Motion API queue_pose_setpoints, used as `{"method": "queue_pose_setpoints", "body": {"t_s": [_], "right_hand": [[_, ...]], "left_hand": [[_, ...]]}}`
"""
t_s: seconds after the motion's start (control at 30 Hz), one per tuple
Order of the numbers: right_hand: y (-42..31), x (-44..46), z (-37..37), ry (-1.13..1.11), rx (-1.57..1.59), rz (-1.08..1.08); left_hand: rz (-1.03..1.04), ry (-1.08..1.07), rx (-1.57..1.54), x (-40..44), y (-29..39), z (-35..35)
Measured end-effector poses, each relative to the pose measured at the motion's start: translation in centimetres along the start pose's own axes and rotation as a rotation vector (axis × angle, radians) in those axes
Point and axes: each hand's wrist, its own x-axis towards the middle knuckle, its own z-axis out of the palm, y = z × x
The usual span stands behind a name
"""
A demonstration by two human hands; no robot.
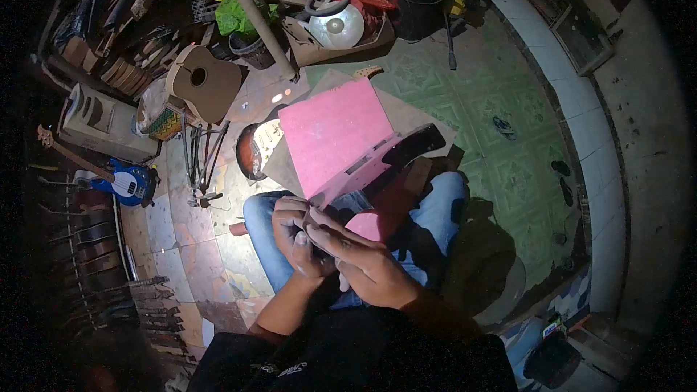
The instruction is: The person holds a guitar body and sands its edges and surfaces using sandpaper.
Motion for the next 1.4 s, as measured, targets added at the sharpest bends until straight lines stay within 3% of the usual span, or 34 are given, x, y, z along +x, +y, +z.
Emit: {"method": "queue_pose_setpoints", "body": {"t_s": [0.07,0.13,0.27,0.37,0.53,0.67,0.77,0.8,0.9,0.93,1.0,1.4], "right_hand": [[1.6,-0.1,-0.2,0.052,-0.166,-0.083],[1.3,0.6,0.0,0.070,-0.275,0.002],[-0.7,-0.1,0.6,0.018,-0.040,-0.038],[0.6,0.0,0.5,0.026,-0.107,-0.184],[0.5,1.2,0.2,0.074,-0.304,-0.038],[1.2,1.4,0.4,0.098,-0.058,-0.106],[4.9,0.9,-1.0,0.200,-0.508,-0.147],[4.5,0.8,-1.3,0.199,-0.511,-0.146],[3.2,1.4,-2.1,0.294,-0.926,-0.157],[3.1,1.7,-2.1,0.295,-0.932,-0.153],[2.8,2.4,-2.1,0.321,-0.934,-0.089],[3.1,1.5,-3.1,0.237,-1.089,-0.074]], "left_hand": [[0.015,-0.002,-0.026,-0.2,-0.2,-0.2],[0.037,0.041,-0.007,0.1,-0.1,-0.3],[0.049,0.055,0.027,0.6,-0.1,-0.2],[0.053,0.045,-0.009,0.5,-0.2,-0.3],[0.090,0.061,-0.024,0.8,-0.4,0.1],[0.131,0.025,0.020,1.3,-0.5,0.1],[0.101,0.012,0.001,1.8,-0.8,-0.3],[0.076,0.006,-0.011,2.0,-0.8,-0.3],[0.021,-0.046,-0.093,2.5,0.3,0.6],[-0.040,-0.055,-0.169,2.6,0.6,1.0],[0.054,-0.077,-0.082,3.0,0.1,1.2],[-0.153,-0.090,-0.066,2.8,0.0,1.2]]}}
